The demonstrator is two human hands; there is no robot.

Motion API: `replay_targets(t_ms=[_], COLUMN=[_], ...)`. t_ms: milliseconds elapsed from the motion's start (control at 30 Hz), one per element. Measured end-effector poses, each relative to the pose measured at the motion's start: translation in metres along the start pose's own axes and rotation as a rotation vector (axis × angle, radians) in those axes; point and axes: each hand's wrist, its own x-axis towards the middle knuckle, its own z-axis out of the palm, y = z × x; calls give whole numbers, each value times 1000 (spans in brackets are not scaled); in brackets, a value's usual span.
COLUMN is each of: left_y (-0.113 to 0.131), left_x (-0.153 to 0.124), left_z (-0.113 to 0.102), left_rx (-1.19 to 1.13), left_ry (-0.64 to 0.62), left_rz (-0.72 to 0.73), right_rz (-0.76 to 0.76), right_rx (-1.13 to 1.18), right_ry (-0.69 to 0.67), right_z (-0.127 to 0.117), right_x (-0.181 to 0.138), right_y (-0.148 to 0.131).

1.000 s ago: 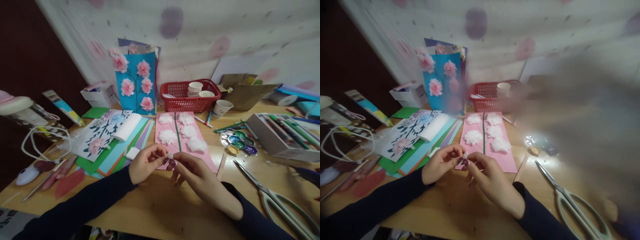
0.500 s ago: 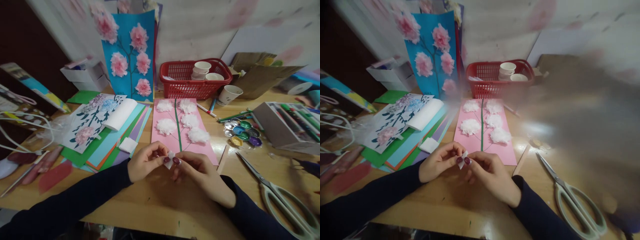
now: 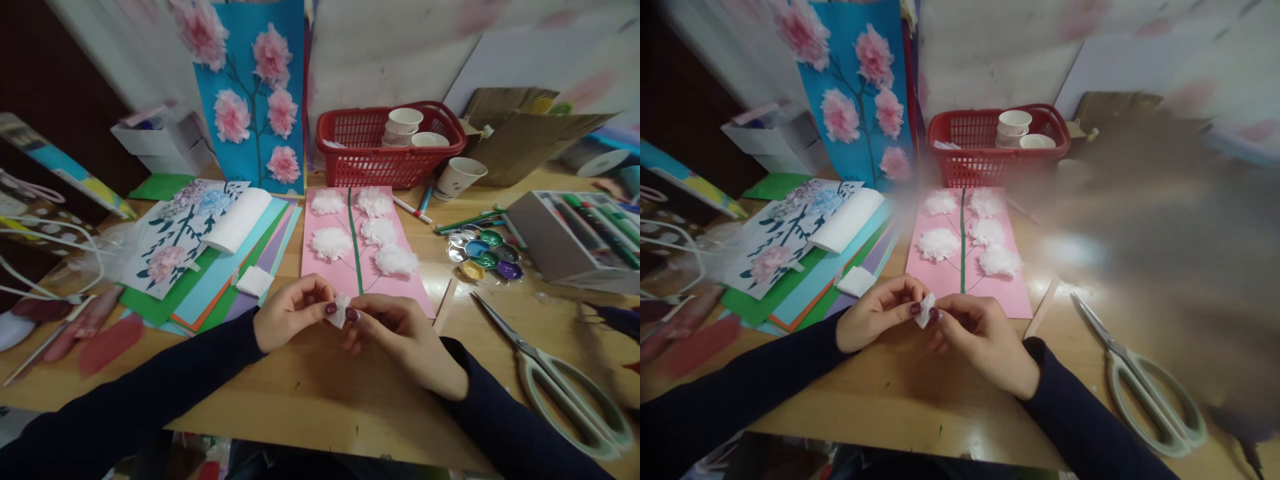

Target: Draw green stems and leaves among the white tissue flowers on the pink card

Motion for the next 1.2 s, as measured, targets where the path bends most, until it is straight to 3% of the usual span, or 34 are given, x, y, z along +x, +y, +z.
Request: replay_targets(t_ms=[233, 433, 533, 667, 767, 1000, 1100, 1200], left_y=[2, 9, 15, 22, 21, 10, 12, 14], left_x=[0, -2, -4, -10, -13, -15, -14, -13], left_z=[-2, -22, -29, -16, 1, 17, 21, 24], left_rx=[41, 154, 396, 736, 653, 293, 241, 295], left_ry=[19, 61, 20, 173, 208, 202, 236, 281], left_rz=[11, 31, 77, 316, 380, 206, 168, 150], right_rz=[-8, -4, 4, 11, 6, -42, -44, -23], right_rx=[25, 70, 98, 101, 79, 54, 10, -3], right_ry=[21, 111, 101, 93, 99, 156, 195, 151], right_z=[-2, -5, -7, -5, -2, 0, 1, 3], right_x=[0, 2, 1, 0, 0, 1, 1, 0], right_y=[3, 4, 5, 5, 4, 11, 14, 13])
